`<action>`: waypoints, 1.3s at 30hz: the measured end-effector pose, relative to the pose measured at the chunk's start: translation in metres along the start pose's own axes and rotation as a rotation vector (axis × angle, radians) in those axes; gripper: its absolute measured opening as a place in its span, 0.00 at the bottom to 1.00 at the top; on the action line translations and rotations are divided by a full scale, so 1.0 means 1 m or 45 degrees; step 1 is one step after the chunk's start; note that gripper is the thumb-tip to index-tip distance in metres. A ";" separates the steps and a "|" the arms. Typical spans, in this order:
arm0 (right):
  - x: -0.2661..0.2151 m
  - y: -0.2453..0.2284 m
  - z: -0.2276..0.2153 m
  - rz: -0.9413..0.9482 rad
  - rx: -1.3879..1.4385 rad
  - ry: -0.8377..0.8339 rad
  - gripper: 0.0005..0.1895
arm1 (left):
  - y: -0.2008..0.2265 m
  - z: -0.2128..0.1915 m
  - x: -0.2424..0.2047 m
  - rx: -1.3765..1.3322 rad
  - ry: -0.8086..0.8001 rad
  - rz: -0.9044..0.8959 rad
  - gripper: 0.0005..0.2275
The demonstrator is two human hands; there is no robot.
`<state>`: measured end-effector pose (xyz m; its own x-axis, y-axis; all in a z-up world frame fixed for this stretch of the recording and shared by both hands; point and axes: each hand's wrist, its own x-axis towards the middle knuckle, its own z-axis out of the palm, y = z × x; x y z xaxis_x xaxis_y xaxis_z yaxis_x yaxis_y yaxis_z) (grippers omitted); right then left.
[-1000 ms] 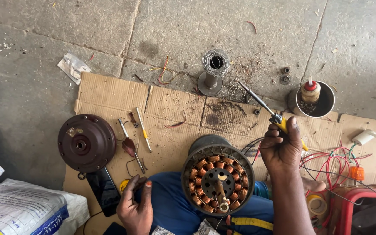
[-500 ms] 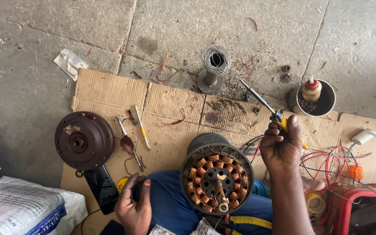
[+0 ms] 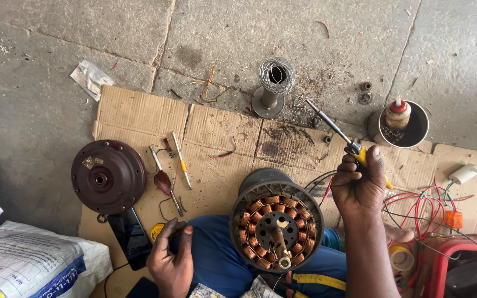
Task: The person winds wire around a fan stator and uses a screwdriver to push it into place before setting it aside. They then pick up a different stator to work on its coils and reach into a red bin to handle various small metal components.
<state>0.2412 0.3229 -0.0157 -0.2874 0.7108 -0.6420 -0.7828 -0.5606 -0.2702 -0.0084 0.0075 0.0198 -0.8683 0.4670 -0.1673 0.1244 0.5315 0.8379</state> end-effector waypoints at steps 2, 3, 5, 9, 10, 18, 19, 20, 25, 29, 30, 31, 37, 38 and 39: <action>0.000 0.000 0.000 -0.003 0.006 0.001 0.19 | 0.000 0.000 0.000 -0.009 -0.001 -0.011 0.15; 0.000 0.000 0.000 -0.006 0.006 0.007 0.19 | -0.001 0.000 0.000 -0.009 0.001 0.000 0.15; 0.000 0.000 -0.001 -0.009 0.006 0.013 0.19 | -0.001 0.000 0.000 -0.008 0.004 0.010 0.15; 0.001 0.000 -0.002 -0.005 0.007 0.000 0.18 | -0.001 0.000 0.000 -0.005 0.003 0.009 0.15; 0.001 -0.001 -0.002 -0.001 0.016 -0.016 0.18 | 0.000 0.001 0.000 -0.002 0.006 0.030 0.15; 0.000 0.000 0.000 0.001 -0.001 -0.015 0.20 | 0.000 0.000 0.001 0.009 -0.007 -0.010 0.14; -0.001 0.000 0.000 0.001 0.002 -0.015 0.19 | 0.000 0.000 0.000 0.018 -0.007 -0.009 0.14; -0.001 0.000 0.000 0.002 0.002 -0.015 0.19 | 0.000 0.000 0.000 0.019 -0.007 -0.011 0.14; 0.000 0.000 0.000 -0.005 -0.004 -0.018 0.19 | -0.001 0.000 0.000 -0.002 -0.011 0.028 0.14; 0.001 0.000 -0.001 0.004 0.001 -0.014 0.20 | 0.000 0.000 0.001 -0.013 -0.018 0.002 0.14; 0.001 0.000 0.000 0.004 0.000 -0.017 0.20 | -0.001 0.000 0.001 -0.014 -0.019 0.015 0.14; 0.001 0.000 0.000 0.005 -0.001 -0.019 0.20 | -0.002 0.000 0.001 -0.015 -0.019 0.027 0.14; 0.001 0.001 0.000 -0.002 0.001 -0.004 0.20 | -0.003 0.000 0.001 -0.025 -0.029 0.056 0.14; 0.001 0.001 0.000 -0.002 0.002 -0.003 0.20 | -0.003 0.000 0.001 -0.024 -0.030 0.056 0.14; 0.001 0.001 0.000 -0.007 0.000 -0.005 0.19 | -0.004 0.000 0.001 -0.022 -0.030 0.053 0.14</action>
<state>0.2395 0.3232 -0.0168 -0.2854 0.7152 -0.6379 -0.7841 -0.5570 -0.2737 -0.0100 0.0061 0.0165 -0.8510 0.5049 -0.1444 0.1514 0.4991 0.8532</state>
